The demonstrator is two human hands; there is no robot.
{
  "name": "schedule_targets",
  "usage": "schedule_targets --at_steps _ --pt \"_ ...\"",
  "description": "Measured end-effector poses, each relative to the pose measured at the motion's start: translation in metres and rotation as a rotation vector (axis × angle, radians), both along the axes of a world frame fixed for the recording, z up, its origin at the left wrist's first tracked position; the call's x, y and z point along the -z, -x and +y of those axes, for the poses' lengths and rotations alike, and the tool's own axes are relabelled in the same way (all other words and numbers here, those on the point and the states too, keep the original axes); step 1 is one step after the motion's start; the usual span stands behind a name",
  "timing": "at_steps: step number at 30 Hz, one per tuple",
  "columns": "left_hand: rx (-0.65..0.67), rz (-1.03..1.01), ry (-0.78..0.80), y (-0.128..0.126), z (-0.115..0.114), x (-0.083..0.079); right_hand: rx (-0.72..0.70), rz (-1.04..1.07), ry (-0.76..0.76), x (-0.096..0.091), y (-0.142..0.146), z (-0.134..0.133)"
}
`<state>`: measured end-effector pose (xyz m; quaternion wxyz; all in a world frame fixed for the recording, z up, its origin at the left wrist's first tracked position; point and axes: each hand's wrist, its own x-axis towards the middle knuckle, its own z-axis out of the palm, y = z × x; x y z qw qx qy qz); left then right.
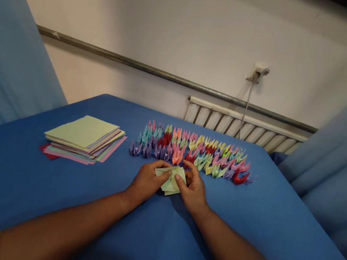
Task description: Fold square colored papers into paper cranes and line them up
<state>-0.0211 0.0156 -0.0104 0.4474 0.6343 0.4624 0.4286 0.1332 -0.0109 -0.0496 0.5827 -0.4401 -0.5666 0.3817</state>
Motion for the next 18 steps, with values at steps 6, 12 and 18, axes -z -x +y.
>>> schedule_targets --at_steps 6,12,18 --pt "-0.055 0.024 -0.014 -0.002 -0.002 -0.005 0.076 -0.112 -0.046 0.003 -0.003 0.001" --pt "-0.054 -0.104 0.031 -0.001 0.003 -0.005 0.083 -0.166 -0.107 -0.001 -0.008 0.001" --pt "-0.005 -0.392 0.179 0.001 0.001 -0.010 0.033 -0.105 -0.036 -0.005 -0.011 -0.001"
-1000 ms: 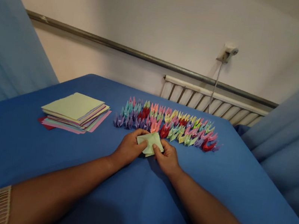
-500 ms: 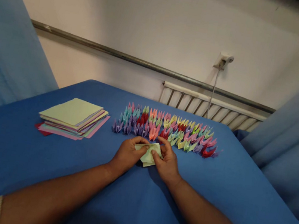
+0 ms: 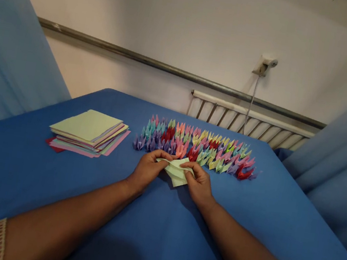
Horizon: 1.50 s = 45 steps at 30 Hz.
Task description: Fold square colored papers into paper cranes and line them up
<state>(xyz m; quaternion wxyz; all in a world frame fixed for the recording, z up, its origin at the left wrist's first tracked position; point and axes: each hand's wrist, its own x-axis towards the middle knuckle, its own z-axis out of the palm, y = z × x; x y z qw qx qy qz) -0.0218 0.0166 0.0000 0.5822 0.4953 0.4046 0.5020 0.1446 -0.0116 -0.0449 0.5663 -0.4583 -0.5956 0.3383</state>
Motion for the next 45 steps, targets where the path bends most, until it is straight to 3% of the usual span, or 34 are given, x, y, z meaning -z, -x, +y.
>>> schedule_targets --at_steps 6,10,14,18,27,30,35,38,45 --pt "0.102 -0.075 0.047 0.003 -0.003 -0.007 0.001 -0.018 0.004 -0.010 -0.003 -0.008" --pt "0.014 0.047 0.019 0.000 -0.003 -0.005 -0.009 -0.023 -0.034 -0.012 -0.003 -0.009" --pt "-0.049 0.009 0.004 -0.003 -0.002 -0.004 -0.015 0.103 -0.001 -0.003 -0.001 -0.002" --pt "-0.055 -0.063 0.049 -0.002 -0.002 -0.004 -0.017 0.167 0.006 -0.001 0.001 0.000" --pt "-0.034 -0.144 0.072 -0.004 -0.005 -0.010 0.016 0.242 -0.041 -0.014 0.007 -0.005" --pt "0.008 -0.145 0.065 -0.005 -0.006 -0.011 0.016 0.282 -0.032 -0.013 0.008 -0.003" --pt "0.198 -0.101 0.032 -0.008 -0.010 -0.006 0.051 0.430 0.074 -0.012 0.004 0.004" --pt "0.218 -0.063 0.058 -0.010 -0.011 -0.002 0.057 0.476 0.117 -0.013 0.006 0.004" --pt "0.103 0.001 0.075 -0.007 -0.006 -0.005 -0.039 0.283 0.174 -0.012 0.018 -0.011"
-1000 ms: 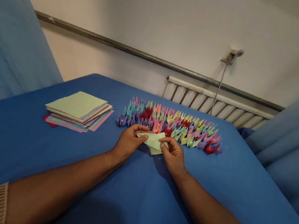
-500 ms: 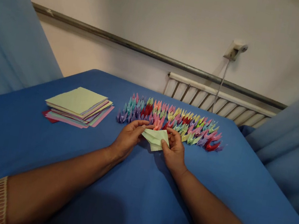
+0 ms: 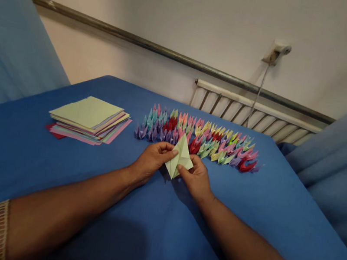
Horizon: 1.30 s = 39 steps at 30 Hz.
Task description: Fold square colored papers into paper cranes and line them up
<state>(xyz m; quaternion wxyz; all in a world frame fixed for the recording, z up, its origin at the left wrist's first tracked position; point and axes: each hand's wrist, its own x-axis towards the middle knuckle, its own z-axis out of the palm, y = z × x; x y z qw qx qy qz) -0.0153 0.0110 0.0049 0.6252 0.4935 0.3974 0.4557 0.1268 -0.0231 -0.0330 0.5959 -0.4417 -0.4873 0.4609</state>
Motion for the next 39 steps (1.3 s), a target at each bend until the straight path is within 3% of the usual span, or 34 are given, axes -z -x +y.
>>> schedule_targets --at_steps 4,7,17,23,28,34,39 --pt "0.047 0.100 -0.029 0.002 0.001 -0.002 -0.042 -0.108 0.024 -0.003 -0.007 -0.001" --pt "0.090 0.131 -0.044 0.002 0.000 -0.002 0.004 -0.078 0.041 -0.006 -0.010 0.002" --pt "0.066 0.159 -0.088 -0.002 -0.002 0.000 -0.040 0.006 0.148 -0.008 -0.005 -0.003" --pt "0.116 0.210 -0.053 0.000 -0.005 -0.004 -0.165 -0.071 0.155 -0.010 -0.016 -0.001" --pt "0.221 0.256 -0.057 0.000 -0.004 -0.002 -0.087 0.009 0.117 -0.012 -0.016 0.003" --pt "0.253 0.090 0.075 0.000 -0.003 -0.002 0.092 0.159 0.050 -0.013 -0.017 0.004" --pt "0.215 0.089 0.059 0.001 -0.002 -0.002 0.231 0.204 0.006 -0.012 -0.021 0.008"
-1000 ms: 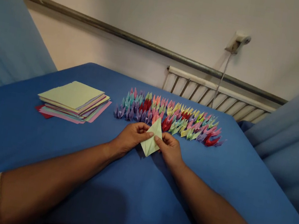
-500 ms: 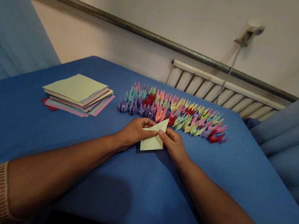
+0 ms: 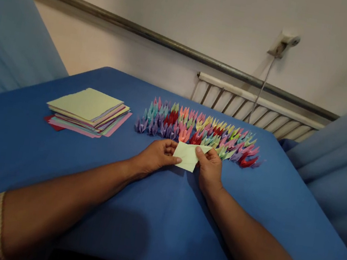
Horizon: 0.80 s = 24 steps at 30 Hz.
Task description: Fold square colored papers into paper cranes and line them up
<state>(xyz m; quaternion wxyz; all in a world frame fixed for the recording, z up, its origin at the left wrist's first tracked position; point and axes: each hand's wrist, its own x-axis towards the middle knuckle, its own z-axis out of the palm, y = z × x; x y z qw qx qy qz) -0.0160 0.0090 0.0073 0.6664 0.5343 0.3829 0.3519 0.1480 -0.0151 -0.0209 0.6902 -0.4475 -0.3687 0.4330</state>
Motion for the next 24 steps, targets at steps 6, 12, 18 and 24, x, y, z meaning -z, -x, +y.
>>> schedule_targets --at_steps 6,12,18,24 --pt "-0.109 0.049 -0.050 0.003 0.006 0.001 0.010 0.016 -0.008 0.003 -0.002 0.003" --pt "-0.075 0.227 -0.079 0.017 0.022 -0.005 -0.147 -0.091 0.163 0.001 -0.006 0.003" --pt "0.166 0.615 -0.324 0.032 0.032 -0.002 -0.290 -0.668 0.338 0.005 -0.020 -0.006" --pt "0.162 0.926 -0.739 0.026 0.018 0.001 -0.138 -1.314 0.251 0.000 -0.020 -0.017"
